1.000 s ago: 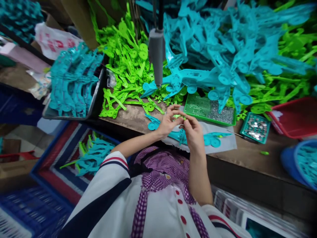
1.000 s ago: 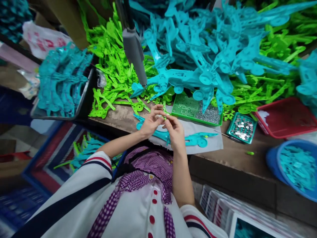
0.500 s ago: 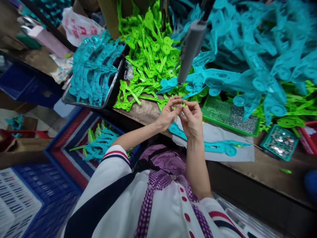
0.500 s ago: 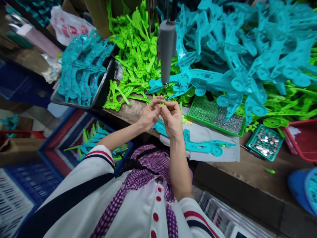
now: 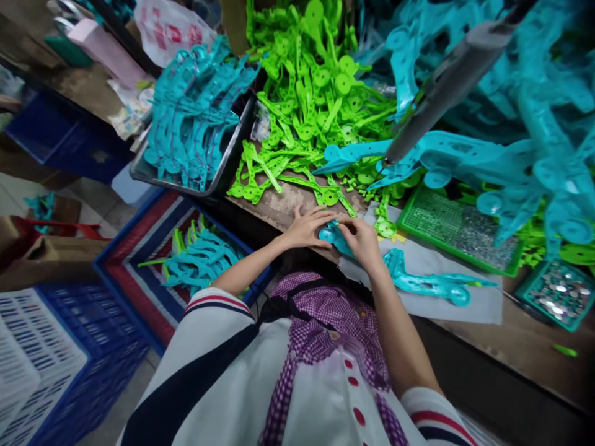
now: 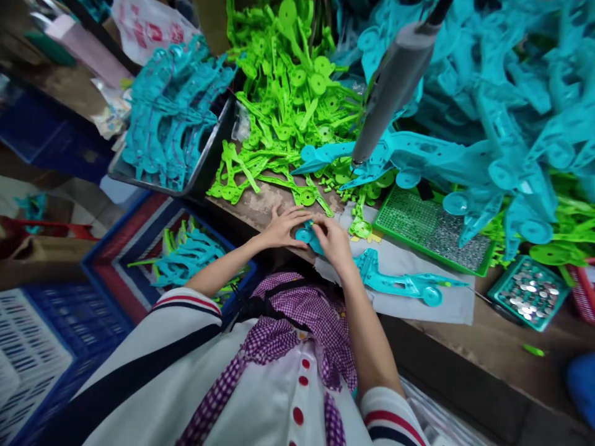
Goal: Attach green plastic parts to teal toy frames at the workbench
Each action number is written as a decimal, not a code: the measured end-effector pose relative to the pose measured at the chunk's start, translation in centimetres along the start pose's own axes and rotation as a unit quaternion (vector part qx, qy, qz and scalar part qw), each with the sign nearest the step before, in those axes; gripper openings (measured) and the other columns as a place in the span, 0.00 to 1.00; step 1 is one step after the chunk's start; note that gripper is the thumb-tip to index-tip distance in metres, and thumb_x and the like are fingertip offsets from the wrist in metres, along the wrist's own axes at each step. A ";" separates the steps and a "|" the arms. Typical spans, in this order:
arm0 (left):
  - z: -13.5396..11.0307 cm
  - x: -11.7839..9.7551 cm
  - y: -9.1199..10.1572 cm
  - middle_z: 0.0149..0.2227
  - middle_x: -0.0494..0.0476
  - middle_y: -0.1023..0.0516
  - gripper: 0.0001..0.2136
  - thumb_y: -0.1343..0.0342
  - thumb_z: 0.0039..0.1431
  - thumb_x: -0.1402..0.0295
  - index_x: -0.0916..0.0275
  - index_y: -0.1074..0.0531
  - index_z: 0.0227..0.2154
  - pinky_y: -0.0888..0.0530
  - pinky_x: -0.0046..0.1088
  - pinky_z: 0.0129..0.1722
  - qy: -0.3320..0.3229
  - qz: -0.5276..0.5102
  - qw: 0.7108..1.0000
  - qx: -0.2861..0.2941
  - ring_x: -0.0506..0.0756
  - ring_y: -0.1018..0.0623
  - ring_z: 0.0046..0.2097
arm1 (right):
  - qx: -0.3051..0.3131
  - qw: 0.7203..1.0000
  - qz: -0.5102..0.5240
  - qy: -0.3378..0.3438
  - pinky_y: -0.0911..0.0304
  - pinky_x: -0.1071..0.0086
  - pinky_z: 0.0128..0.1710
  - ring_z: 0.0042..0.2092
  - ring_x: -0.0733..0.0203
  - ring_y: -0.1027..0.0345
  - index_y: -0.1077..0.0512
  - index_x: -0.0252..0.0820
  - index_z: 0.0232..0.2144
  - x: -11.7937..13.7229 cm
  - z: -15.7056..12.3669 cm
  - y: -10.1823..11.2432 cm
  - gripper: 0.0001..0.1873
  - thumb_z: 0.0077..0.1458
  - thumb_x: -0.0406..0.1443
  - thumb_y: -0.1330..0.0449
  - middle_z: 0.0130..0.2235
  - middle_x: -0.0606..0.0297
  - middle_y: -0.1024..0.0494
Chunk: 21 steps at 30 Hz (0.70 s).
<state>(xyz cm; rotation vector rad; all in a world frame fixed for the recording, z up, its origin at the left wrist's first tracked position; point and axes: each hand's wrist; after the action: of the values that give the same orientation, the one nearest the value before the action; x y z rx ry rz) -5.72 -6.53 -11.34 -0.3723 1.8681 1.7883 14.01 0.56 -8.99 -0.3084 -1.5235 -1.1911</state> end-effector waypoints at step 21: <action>0.2 -0.9 0.6 0.63 0.59 0.29 0.37 0.31 0.51 0.51 0.52 0.33 0.63 0.70 0.66 0.67 -0.004 -0.047 0.999 -0.013 0.69 0.44 0.71 | 0.067 0.990 -0.090 0.083 0.32 0.55 0.49 0.46 0.50 0.27 0.25 0.44 0.41 -1.3 1.0 -0.4 0.12 0.65 0.41 0.47 0.43 0.55 0.20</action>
<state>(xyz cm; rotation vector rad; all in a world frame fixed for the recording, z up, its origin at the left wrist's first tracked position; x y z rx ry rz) -5.23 -6.39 -10.33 -0.4559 1.7929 1.7510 13.62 1.66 -10.15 0.0182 -1.5001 -1.2150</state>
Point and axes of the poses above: each hand's wrist, its own z-axis towards the middle knuckle, its own y-axis out of the back of the hand, x = y × z
